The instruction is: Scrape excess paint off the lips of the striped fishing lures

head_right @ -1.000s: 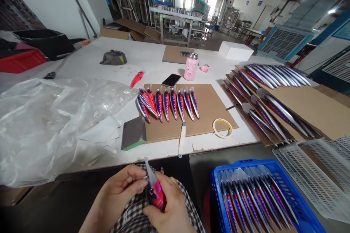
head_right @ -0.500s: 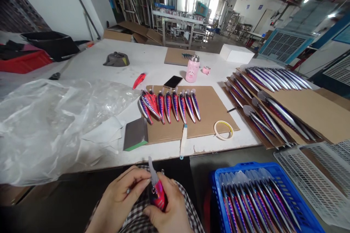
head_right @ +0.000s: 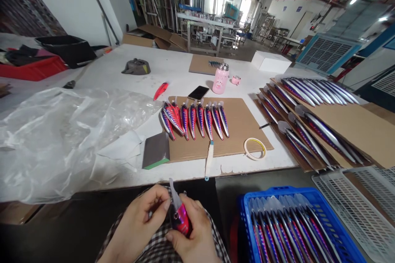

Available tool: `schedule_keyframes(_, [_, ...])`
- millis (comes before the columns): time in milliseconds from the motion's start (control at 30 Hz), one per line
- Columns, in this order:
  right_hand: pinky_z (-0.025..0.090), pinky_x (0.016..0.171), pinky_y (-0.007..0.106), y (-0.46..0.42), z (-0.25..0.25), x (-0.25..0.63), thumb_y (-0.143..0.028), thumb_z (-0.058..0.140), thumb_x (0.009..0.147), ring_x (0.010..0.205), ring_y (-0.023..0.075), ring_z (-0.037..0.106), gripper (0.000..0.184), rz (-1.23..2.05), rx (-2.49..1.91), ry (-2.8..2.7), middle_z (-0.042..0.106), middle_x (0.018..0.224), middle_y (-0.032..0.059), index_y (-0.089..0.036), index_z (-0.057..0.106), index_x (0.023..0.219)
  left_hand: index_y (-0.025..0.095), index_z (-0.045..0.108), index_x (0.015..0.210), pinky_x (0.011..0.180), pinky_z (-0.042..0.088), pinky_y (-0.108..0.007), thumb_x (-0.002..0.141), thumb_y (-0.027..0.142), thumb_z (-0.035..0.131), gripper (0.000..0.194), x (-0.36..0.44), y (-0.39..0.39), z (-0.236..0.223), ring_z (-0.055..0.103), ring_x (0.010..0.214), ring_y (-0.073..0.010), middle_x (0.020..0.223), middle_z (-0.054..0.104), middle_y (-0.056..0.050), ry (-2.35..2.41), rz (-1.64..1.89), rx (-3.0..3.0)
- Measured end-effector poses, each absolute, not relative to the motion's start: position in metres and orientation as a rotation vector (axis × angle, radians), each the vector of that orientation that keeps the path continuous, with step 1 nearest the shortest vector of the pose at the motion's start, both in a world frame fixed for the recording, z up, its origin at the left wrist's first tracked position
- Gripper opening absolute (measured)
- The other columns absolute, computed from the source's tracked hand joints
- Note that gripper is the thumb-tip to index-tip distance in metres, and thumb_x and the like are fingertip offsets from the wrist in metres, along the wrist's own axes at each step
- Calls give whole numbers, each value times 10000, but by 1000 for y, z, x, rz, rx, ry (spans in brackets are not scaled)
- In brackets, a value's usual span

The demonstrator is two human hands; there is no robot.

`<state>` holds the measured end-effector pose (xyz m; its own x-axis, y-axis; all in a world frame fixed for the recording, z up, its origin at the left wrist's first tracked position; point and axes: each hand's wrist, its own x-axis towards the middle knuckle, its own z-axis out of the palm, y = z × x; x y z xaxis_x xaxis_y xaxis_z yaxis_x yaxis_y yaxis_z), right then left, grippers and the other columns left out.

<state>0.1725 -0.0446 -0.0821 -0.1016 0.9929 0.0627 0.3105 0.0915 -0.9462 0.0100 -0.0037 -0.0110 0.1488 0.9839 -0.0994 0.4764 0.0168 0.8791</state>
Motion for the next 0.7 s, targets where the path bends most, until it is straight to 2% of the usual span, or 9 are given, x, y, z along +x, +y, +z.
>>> schedule_keyframes(100, [477,989,493,-42,-78,174,-152,736,659,1138,322,616,698,1056,-1357,-1619,679,1228,55,-314,560,1314,226,509,686,542,383,-252,844,262,466,168,12,-1,-9,549,579,-155,621,565,28,1468,745,1563])
schedule_keyframes(233, [382,1034,635,-39,-74,177,-167,723,677,1186,372,583,683,1093,-1371,-1701,652,1281,96,-277,549,1327,226,488,744,571,400,-271,839,275,443,116,12,0,-11,527,596,-165,647,535,26,1412,717,1477])
schedule_keyframes(333, [346,1045,665,-39,-76,179,-162,717,679,1197,379,576,672,1117,-1371,-1711,646,1289,109,-265,554,1323,229,472,765,585,408,-282,838,281,440,95,11,-1,-15,518,608,-168,668,520,27,1376,721,1436])
schedule_keyframes(467, [378,1037,635,-41,-79,178,-169,732,671,1192,377,577,685,1107,-1387,-1703,644,1292,112,-264,556,1326,231,464,770,577,399,-273,840,267,445,81,11,-3,-18,507,602,-159,666,506,36,1380,733,1420])
schedule_keyframes(600, [480,985,504,-40,-75,175,-132,745,650,1131,326,616,706,1085,-1336,-1683,672,1242,81,-281,562,1315,234,463,760,549,384,-254,841,255,438,87,12,-4,-17,482,569,-147,632,481,54,1385,774,1435])
schedule_keyframes(700, [506,973,426,-38,-73,174,-129,753,649,1121,294,626,723,1075,-1279,-1651,674,1234,57,-298,551,1322,232,467,733,535,373,-246,836,263,449,109,14,-4,-14,486,558,-143,615,490,54,1443,772,1446])
